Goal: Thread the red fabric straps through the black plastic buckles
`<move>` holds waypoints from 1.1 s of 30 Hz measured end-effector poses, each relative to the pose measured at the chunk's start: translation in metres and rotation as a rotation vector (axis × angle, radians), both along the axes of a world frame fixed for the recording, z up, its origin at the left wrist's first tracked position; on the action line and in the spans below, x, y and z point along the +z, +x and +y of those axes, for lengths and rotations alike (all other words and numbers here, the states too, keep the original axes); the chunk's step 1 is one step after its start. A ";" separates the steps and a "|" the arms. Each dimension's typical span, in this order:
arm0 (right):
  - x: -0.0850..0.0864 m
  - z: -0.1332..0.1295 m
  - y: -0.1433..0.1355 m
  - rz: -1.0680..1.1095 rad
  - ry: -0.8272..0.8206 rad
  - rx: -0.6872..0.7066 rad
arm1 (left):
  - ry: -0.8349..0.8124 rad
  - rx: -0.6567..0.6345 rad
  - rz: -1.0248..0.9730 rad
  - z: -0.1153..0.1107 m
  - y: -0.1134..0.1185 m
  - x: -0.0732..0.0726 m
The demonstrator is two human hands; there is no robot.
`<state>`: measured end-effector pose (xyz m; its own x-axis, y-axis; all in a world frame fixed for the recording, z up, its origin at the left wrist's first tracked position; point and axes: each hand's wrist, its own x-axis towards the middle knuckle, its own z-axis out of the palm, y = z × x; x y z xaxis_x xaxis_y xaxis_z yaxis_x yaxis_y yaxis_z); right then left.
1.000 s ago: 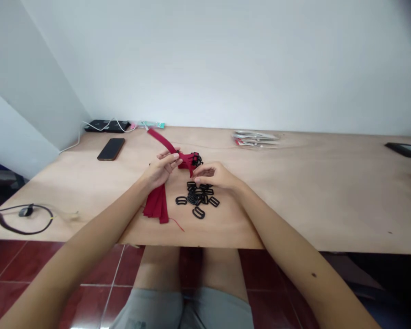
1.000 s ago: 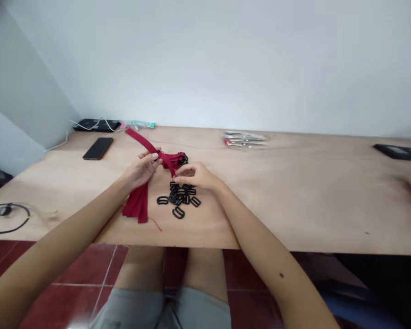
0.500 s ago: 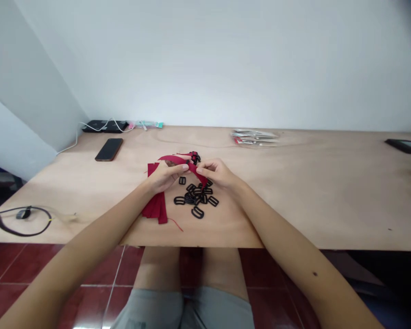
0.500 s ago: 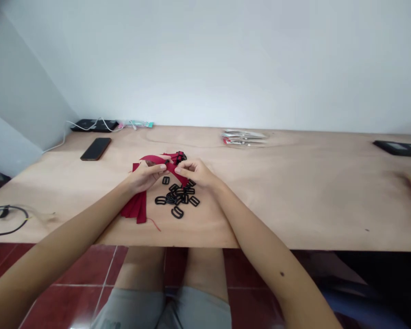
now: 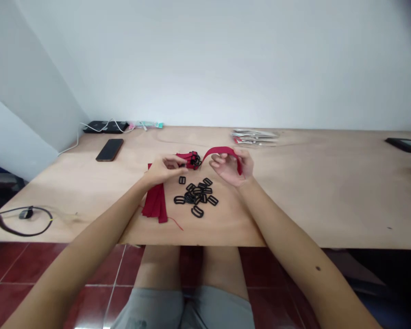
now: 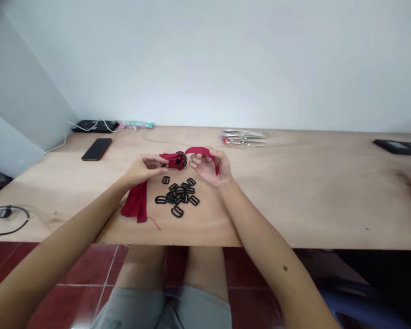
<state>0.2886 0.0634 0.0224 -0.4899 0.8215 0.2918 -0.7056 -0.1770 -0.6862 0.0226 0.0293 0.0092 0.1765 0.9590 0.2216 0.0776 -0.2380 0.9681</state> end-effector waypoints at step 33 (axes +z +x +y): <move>-0.037 -0.004 -0.039 -0.765 0.529 -0.383 | -0.089 0.044 -0.640 -0.001 0.010 0.018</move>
